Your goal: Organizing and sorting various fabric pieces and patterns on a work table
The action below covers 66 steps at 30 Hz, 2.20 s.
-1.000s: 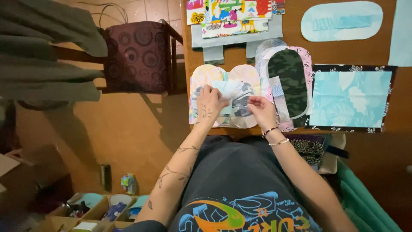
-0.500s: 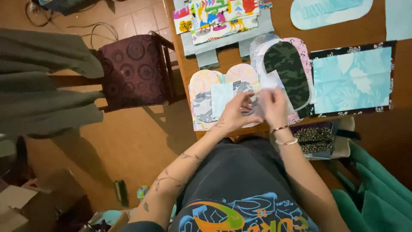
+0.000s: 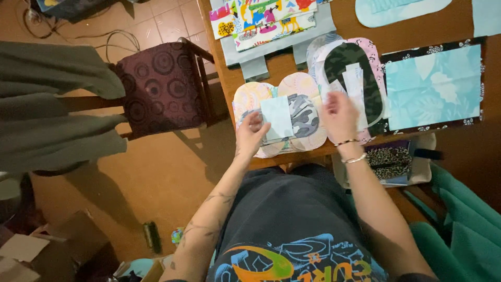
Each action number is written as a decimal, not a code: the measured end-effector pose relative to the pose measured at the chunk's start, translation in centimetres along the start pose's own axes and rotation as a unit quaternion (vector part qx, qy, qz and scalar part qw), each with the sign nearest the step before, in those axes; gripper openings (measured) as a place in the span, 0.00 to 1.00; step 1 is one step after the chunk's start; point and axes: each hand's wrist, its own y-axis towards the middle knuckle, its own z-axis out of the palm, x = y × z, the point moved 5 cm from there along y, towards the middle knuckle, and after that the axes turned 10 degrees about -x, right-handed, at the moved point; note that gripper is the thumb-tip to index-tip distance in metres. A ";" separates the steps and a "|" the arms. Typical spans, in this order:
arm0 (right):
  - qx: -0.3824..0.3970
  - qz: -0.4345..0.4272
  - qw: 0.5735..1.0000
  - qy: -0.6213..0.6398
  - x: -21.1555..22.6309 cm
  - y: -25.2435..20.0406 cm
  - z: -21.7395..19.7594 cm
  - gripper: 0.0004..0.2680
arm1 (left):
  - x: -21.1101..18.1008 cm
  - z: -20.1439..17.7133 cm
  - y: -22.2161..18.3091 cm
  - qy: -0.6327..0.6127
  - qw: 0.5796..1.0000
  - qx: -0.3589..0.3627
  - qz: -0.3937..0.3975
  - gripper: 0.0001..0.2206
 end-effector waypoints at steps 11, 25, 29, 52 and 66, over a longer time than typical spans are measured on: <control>0.065 0.292 0.934 0.195 -4.3 -3.2 8.1 0.20 | 1.7 3.7 4.2 0.150 0.986 0.012 0.069 0.12; 0.066 0.097 0.989 0.092 -0.4 -2.8 -0.2 0.07 | -3.0 3.1 -0.6 -0.176 0.973 0.148 0.028 0.08; -0.202 0.022 0.978 -0.048 -9.8 2.2 -12.3 0.06 | -6.0 3.5 -2.5 -0.093 0.980 0.168 0.051 0.09; -0.080 -0.087 0.935 -0.335 -12.8 6.6 -19.0 0.27 | -4.3 9.3 -4.2 0.071 0.976 0.180 0.102 0.06; -0.015 -0.048 0.936 -0.349 -19.2 10.0 -24.2 0.28 | -6.2 7.5 -3.8 0.179 0.978 0.044 0.095 0.06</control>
